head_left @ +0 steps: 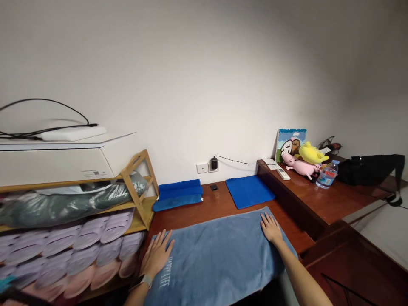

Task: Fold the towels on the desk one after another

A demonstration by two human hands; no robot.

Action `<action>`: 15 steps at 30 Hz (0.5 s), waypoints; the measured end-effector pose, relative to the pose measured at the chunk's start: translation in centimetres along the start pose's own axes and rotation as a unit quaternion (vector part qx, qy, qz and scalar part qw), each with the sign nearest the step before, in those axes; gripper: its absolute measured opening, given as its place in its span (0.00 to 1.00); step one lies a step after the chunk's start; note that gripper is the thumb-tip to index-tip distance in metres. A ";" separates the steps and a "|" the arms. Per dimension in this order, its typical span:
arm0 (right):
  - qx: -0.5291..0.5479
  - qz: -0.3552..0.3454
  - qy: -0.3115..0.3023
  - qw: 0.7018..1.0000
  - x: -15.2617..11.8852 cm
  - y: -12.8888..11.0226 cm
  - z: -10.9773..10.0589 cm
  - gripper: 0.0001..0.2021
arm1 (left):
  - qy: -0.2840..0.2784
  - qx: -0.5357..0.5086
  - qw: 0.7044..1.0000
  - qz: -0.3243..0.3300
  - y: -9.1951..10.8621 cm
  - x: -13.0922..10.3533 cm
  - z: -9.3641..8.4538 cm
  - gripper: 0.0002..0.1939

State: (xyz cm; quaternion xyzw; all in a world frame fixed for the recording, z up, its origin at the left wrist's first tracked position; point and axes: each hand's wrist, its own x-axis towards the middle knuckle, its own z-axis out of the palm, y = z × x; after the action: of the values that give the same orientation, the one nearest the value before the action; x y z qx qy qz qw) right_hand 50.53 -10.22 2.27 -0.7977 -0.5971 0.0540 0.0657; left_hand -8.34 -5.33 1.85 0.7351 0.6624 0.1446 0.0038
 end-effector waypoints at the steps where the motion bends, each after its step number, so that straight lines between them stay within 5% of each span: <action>1: -0.006 0.006 0.004 1.000 0.0 -0.1 -0.2 0.31 | 0.005 0.004 1.000 0.002 -0.2 -0.1 0.3 0.34; 6: -0.023 -0.006 0.065 0.998 -0.4 -5.0 -2.5 0.29 | 0.012 0.005 1.000 0.002 -0.1 -0.6 0.9 0.33; 9: 0.024 -0.121 0.073 0.990 -1.4 -12.6 -2.0 0.28 | 0.016 -0.002 1.000 -0.002 0.3 -0.8 0.8 0.33; 12: 0.080 -0.250 -0.002 0.965 -2.9 -21.0 0.5 0.28 | 0.016 -0.007 1.000 -0.008 0.5 -1.0 0.6 0.33; 15: 0.090 -0.284 -0.052 0.953 -3.6 -26.3 2.7 0.29 | 0.022 0.005 0.999 -0.028 0.4 -1.0 0.5 0.33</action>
State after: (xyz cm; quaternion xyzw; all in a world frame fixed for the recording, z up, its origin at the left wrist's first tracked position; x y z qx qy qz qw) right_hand 24.26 -6.22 4.13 -0.5824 -0.7940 0.1276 0.1187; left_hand -7.92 -6.31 1.27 0.7127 0.6836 0.1571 -0.0108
